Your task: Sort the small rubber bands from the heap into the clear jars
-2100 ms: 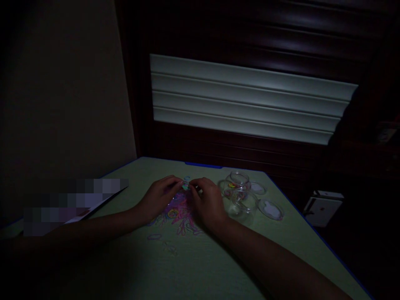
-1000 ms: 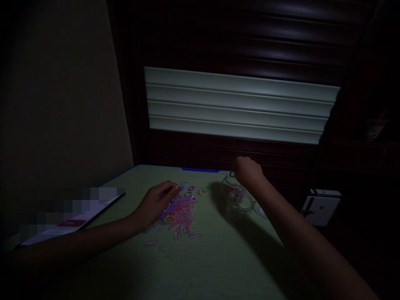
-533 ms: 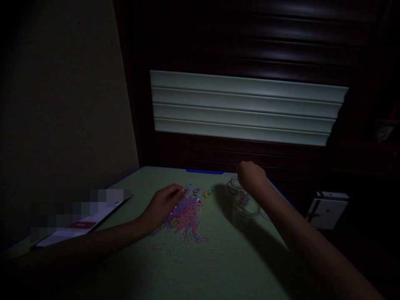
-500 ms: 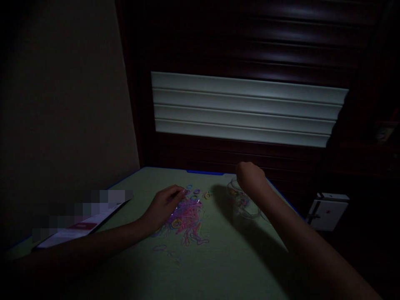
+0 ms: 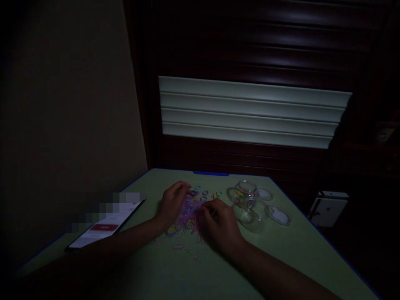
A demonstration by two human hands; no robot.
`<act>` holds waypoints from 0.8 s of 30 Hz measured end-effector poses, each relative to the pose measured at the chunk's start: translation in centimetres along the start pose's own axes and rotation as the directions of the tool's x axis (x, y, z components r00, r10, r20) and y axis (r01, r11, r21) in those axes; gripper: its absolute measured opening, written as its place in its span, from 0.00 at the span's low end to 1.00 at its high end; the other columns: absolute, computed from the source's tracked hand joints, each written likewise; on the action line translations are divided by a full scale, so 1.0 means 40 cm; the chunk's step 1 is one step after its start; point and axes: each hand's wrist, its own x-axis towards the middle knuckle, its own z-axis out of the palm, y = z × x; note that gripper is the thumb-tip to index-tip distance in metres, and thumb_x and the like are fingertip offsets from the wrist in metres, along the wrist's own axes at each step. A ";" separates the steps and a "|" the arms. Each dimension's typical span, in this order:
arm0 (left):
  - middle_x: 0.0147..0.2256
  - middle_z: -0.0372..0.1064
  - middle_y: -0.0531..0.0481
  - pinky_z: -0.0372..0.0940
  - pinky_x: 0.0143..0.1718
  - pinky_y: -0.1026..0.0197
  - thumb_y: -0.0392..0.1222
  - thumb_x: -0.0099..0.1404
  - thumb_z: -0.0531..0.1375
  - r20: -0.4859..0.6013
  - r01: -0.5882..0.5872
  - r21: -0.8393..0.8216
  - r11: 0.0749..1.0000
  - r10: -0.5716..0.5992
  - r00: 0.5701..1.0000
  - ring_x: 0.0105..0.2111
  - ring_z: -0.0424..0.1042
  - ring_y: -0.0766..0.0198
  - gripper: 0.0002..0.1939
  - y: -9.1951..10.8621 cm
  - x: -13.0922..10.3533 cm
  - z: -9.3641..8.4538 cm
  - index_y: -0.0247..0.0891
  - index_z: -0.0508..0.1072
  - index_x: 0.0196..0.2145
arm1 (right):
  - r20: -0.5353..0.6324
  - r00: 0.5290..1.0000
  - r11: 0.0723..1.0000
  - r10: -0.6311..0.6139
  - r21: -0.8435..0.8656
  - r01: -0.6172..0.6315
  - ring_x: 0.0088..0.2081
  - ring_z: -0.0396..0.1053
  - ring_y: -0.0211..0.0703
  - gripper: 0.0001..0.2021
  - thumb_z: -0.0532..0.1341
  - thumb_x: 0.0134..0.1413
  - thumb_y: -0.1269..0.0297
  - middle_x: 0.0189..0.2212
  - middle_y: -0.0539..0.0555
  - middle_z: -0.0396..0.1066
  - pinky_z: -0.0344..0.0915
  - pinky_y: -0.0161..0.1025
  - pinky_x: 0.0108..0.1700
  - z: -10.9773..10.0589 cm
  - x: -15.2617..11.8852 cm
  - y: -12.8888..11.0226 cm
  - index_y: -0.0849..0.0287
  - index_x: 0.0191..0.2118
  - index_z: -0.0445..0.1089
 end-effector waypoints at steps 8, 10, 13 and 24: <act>0.19 0.60 0.53 0.58 0.22 0.66 0.48 0.59 0.46 -0.067 0.088 -0.140 0.986 -0.098 0.993 0.20 0.62 0.69 0.17 0.021 0.052 -0.002 0.34 0.64 0.22 | 0.030 0.998 0.998 0.056 0.008 -0.056 0.29 0.64 0.37 0.11 0.51 0.54 0.65 0.28 0.52 0.68 0.59 0.35 0.32 -0.008 -0.015 0.015 0.59 0.33 0.69; 0.18 0.59 0.53 0.57 0.20 0.66 0.49 0.60 0.43 -0.051 0.105 -0.115 0.988 -0.111 0.992 0.18 0.61 0.69 0.19 0.025 0.064 -0.001 0.34 0.63 0.22 | 0.049 0.998 0.999 0.043 -0.010 -0.042 0.29 0.64 0.37 0.11 0.51 0.54 0.65 0.28 0.52 0.68 0.59 0.35 0.32 -0.010 -0.019 0.010 0.59 0.33 0.69; 0.16 0.59 0.54 0.55 0.19 0.66 0.49 0.59 0.45 0.051 0.095 -0.041 0.995 -0.093 0.994 0.17 0.59 0.69 0.19 0.032 0.071 -0.005 0.34 0.64 0.20 | 0.061 0.998 0.999 0.011 -0.044 -0.008 0.30 0.64 0.38 0.10 0.51 0.54 0.65 0.28 0.52 0.68 0.59 0.35 0.33 -0.012 -0.023 0.003 0.59 0.33 0.69; 0.33 0.64 0.49 0.58 0.39 0.62 0.35 0.62 0.50 0.723 -0.625 0.289 0.725 0.263 0.639 0.36 0.61 0.65 0.08 0.060 -0.063 -0.109 0.35 0.69 0.33 | 0.077 0.997 0.992 0.008 -0.128 0.002 0.30 0.62 0.37 0.09 0.51 0.54 0.66 0.27 0.52 0.66 0.58 0.34 0.33 -0.010 -0.014 0.013 0.60 0.33 0.67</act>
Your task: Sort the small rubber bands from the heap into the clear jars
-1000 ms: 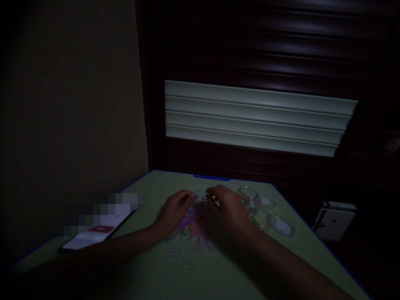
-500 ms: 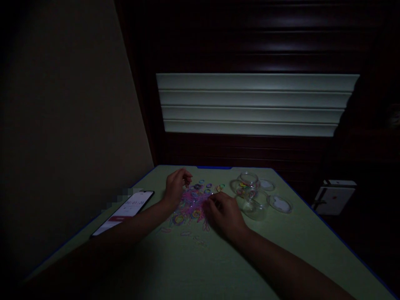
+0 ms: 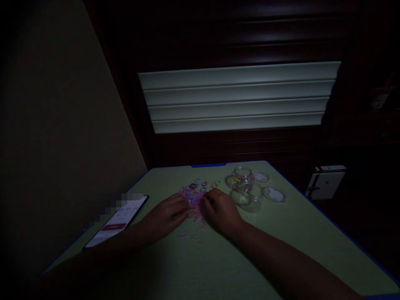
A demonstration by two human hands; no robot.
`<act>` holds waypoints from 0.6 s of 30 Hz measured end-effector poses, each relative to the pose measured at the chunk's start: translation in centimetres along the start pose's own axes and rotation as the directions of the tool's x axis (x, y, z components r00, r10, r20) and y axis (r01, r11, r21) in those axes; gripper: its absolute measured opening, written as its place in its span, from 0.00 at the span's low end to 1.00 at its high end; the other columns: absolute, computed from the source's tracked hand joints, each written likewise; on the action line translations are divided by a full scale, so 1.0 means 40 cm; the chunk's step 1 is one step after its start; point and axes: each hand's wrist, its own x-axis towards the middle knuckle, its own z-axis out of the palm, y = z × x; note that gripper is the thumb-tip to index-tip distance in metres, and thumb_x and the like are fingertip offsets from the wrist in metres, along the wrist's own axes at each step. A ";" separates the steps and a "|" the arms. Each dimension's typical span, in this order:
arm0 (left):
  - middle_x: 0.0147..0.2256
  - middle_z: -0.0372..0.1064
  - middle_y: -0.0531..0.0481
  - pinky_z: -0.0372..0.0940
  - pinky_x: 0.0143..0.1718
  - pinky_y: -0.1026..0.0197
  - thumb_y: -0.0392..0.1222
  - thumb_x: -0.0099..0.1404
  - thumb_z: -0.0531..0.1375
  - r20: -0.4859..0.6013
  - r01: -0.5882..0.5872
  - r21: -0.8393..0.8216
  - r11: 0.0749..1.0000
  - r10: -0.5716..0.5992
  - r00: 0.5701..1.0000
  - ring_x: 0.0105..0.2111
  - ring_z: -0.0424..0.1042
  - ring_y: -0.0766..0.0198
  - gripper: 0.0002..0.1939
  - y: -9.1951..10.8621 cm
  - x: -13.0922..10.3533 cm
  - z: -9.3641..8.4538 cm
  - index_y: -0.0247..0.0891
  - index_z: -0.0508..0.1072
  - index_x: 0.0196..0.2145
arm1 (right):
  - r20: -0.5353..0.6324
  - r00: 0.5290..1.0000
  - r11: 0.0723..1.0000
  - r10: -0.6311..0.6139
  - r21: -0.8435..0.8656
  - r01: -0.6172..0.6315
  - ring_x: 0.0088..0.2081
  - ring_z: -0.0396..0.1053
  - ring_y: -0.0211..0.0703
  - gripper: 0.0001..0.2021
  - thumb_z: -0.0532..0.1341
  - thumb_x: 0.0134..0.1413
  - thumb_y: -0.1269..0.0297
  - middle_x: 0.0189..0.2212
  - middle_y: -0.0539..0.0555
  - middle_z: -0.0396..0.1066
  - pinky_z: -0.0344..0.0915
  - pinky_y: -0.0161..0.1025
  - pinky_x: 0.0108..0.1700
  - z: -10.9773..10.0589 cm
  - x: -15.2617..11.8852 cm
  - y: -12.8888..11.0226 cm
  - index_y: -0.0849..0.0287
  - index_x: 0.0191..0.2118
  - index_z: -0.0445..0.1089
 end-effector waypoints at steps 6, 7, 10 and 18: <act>0.33 0.64 0.47 0.59 0.39 0.60 0.35 0.65 0.47 0.038 -0.128 0.135 0.983 0.124 0.992 0.35 0.61 0.64 0.11 0.002 -0.020 0.044 0.34 0.68 0.35 | -0.002 1.000 1.000 -0.001 0.012 0.001 0.30 0.62 0.37 0.09 0.50 0.55 0.65 0.28 0.51 0.65 0.57 0.35 0.33 -0.004 -0.003 0.006 0.59 0.34 0.67; 0.33 0.64 0.47 0.59 0.38 0.60 0.35 0.65 0.47 0.047 -0.143 0.151 0.978 0.137 0.989 0.35 0.61 0.64 0.11 0.000 -0.022 0.047 0.34 0.68 0.35 | 0.001 1.000 1.000 0.000 0.015 0.000 0.30 0.62 0.37 0.09 0.50 0.55 0.65 0.28 0.51 0.65 0.57 0.35 0.33 -0.004 -0.003 0.007 0.59 0.34 0.67; 0.32 0.64 0.48 0.60 0.37 0.60 0.34 0.65 0.47 0.059 -0.139 0.172 0.975 0.131 0.990 0.34 0.61 0.64 0.10 -0.007 -0.025 0.055 0.34 0.68 0.35 | 0.003 1.000 1.000 0.009 0.015 -0.009 0.30 0.61 0.37 0.09 0.50 0.55 0.65 0.27 0.51 0.65 0.57 0.35 0.32 -0.001 -0.003 0.007 0.59 0.34 0.66; 0.31 0.64 0.47 0.62 0.36 0.60 0.35 0.65 0.46 -0.021 -0.106 0.208 0.972 0.113 0.993 0.34 0.62 0.64 0.11 -0.020 -0.025 0.072 0.34 0.68 0.35 | 0.025 0.999 0.999 0.025 0.031 -0.026 0.30 0.61 0.36 0.09 0.50 0.55 0.66 0.28 0.51 0.65 0.57 0.35 0.32 0.009 -0.003 0.004 0.59 0.33 0.66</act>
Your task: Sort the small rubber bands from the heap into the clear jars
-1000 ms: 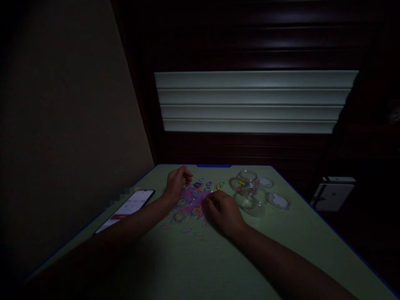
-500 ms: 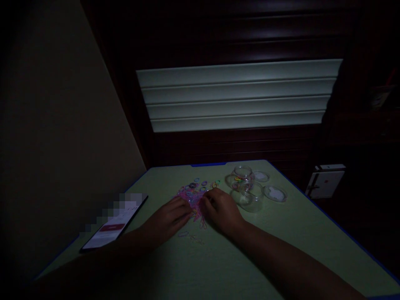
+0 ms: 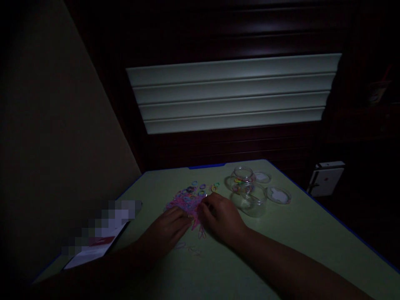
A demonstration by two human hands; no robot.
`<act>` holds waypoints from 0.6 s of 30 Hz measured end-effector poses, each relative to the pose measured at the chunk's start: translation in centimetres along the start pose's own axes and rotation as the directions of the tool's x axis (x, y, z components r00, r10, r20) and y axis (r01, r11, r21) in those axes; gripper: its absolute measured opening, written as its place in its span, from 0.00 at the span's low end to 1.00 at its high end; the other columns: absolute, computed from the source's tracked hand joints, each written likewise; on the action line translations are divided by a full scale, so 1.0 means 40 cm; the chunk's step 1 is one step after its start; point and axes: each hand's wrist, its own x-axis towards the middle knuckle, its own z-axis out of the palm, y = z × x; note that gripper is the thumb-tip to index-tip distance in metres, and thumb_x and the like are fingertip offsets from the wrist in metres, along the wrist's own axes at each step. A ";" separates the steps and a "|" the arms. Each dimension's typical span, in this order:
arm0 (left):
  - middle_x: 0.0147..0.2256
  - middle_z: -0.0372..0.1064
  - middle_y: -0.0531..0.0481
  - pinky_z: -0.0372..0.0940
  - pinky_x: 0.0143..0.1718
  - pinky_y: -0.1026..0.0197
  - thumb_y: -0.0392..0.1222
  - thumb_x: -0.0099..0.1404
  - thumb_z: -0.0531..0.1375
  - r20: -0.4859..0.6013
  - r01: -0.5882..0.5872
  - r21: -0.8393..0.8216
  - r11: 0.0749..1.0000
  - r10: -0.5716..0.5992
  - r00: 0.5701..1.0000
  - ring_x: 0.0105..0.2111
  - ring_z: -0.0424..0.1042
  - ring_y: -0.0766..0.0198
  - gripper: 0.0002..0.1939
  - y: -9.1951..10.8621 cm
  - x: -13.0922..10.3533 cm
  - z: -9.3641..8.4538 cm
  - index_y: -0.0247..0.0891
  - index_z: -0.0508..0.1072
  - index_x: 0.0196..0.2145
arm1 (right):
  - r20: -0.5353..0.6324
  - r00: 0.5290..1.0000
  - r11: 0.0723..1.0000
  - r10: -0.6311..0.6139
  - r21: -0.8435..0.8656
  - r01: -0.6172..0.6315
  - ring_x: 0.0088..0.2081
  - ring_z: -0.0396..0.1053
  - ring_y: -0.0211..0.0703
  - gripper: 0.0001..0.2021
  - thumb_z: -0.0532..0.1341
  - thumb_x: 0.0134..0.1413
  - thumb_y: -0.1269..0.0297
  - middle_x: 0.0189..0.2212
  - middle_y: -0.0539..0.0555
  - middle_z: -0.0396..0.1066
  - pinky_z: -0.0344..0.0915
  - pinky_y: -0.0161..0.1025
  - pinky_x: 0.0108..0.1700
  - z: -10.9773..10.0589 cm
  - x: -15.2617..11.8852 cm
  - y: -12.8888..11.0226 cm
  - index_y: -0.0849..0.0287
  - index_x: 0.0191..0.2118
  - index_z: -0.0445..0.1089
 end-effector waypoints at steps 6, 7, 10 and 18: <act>0.32 0.64 0.48 0.61 0.37 0.60 0.35 0.64 0.47 -0.004 0.047 -0.070 0.996 -0.047 0.999 0.34 0.62 0.64 0.10 -0.004 -0.006 -0.001 0.35 0.68 0.35 | 0.031 0.999 0.997 -0.023 0.070 0.021 0.31 0.62 0.35 0.08 0.51 0.55 0.67 0.28 0.50 0.65 0.57 0.34 0.33 -0.008 0.000 -0.008 0.59 0.34 0.66; 0.33 0.64 0.48 0.61 0.37 0.60 0.34 0.64 0.47 0.005 0.067 -0.092 0.993 -0.067 0.998 0.34 0.62 0.64 0.10 -0.007 -0.009 0.001 0.35 0.68 0.35 | 0.043 0.999 0.996 -0.026 0.081 0.022 0.31 0.62 0.35 0.08 0.50 0.55 0.67 0.28 0.50 0.65 0.57 0.34 0.33 -0.010 0.000 -0.011 0.59 0.33 0.66; 0.33 0.64 0.50 0.60 0.38 0.60 0.32 0.64 0.48 0.027 0.130 -0.176 0.976 -0.127 0.992 0.34 0.61 0.65 0.09 -0.013 -0.014 0.006 0.36 0.67 0.34 | 0.072 0.997 0.994 -0.028 0.110 0.020 0.31 0.63 0.35 0.08 0.50 0.55 0.67 0.28 0.50 0.66 0.58 0.33 0.33 -0.014 -0.001 -0.016 0.59 0.33 0.66; 0.35 0.65 0.49 0.60 0.40 0.57 0.33 0.64 0.45 0.067 0.175 -0.196 0.965 -0.164 0.984 0.36 0.61 0.64 0.11 0.009 -0.005 -0.030 0.36 0.66 0.36 | 0.097 0.994 0.991 -0.040 0.134 0.027 0.32 0.63 0.34 0.08 0.50 0.55 0.68 0.30 0.50 0.67 0.59 0.33 0.35 -0.022 -0.006 -0.018 0.58 0.35 0.66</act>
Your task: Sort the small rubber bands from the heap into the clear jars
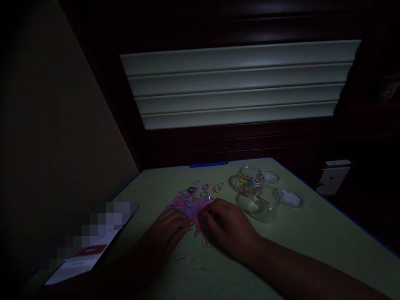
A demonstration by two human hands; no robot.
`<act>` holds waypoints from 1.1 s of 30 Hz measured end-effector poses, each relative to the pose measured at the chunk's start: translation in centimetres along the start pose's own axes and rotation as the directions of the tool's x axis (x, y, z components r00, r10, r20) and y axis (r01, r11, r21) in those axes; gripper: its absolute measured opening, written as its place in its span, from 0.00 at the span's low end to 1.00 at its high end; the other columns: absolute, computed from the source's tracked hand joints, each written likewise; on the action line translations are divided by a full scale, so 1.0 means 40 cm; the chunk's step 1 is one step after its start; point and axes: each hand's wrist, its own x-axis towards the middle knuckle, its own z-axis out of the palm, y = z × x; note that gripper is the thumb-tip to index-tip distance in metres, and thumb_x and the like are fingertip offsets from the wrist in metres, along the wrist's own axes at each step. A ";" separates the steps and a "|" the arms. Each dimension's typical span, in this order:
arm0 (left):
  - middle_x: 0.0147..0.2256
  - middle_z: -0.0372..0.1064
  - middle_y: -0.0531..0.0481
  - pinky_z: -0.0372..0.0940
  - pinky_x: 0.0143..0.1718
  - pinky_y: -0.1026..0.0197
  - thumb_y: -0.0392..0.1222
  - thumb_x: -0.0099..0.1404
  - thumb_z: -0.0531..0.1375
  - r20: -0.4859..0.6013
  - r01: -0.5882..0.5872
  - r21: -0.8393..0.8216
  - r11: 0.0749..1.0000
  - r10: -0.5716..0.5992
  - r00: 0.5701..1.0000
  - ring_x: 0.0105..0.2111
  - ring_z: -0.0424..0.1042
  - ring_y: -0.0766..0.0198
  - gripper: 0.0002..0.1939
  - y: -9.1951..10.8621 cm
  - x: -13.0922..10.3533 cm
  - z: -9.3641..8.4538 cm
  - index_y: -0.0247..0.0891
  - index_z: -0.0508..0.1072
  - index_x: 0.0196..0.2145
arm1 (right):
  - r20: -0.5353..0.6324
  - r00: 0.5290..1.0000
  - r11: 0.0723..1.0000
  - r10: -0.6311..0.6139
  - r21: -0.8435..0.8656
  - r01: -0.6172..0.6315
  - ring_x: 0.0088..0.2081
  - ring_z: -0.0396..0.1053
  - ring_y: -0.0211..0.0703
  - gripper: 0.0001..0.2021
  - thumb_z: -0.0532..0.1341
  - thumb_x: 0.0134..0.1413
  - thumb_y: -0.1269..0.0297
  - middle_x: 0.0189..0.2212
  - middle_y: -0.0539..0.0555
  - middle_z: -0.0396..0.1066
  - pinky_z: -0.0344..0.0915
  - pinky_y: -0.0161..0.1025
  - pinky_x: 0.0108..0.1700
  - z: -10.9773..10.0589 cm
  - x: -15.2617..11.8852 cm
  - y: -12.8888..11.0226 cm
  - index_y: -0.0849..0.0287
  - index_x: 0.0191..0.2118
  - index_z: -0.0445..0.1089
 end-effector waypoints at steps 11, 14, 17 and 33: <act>0.36 0.65 0.49 0.60 0.41 0.56 0.32 0.65 0.44 -0.076 0.028 0.006 1.000 -0.028 0.997 0.37 0.61 0.63 0.11 -0.004 -0.003 0.011 0.35 0.64 0.37 | 0.060 0.991 0.990 -0.124 -0.065 0.127 0.34 0.64 0.36 0.09 0.49 0.55 0.69 0.32 0.52 0.67 0.60 0.34 0.36 -0.002 -0.008 -0.012 0.58 0.35 0.66; 0.38 0.64 0.49 0.59 0.45 0.56 0.32 0.64 0.45 -0.092 0.032 0.000 0.999 -0.032 0.995 0.40 0.61 0.63 0.10 0.002 0.000 0.007 0.36 0.64 0.38 | 0.079 0.985 0.984 -0.151 -0.086 0.158 0.33 0.63 0.37 0.10 0.49 0.56 0.68 0.31 0.53 0.67 0.60 0.34 0.35 -0.004 -0.010 -0.014 0.59 0.37 0.66; 0.40 0.62 0.48 0.59 0.46 0.57 0.32 0.65 0.44 -0.094 0.033 -0.017 0.999 -0.034 0.995 0.43 0.60 0.63 0.11 0.007 0.001 0.004 0.36 0.63 0.39 | 0.085 0.984 0.982 -0.156 -0.096 0.164 0.33 0.63 0.37 0.10 0.50 0.55 0.67 0.32 0.54 0.67 0.60 0.35 0.36 -0.001 -0.012 -0.014 0.58 0.39 0.66; 0.33 0.64 0.48 0.60 0.38 0.58 0.33 0.65 0.43 0.018 -0.074 -0.031 0.997 0.074 0.997 0.34 0.60 0.63 0.11 -0.005 0.002 0.006 0.35 0.65 0.34 | 0.128 0.971 0.973 -0.200 -0.088 0.212 0.35 0.63 0.38 0.10 0.51 0.56 0.64 0.33 0.54 0.66 0.61 0.36 0.38 0.010 -0.013 -0.015 0.59 0.39 0.66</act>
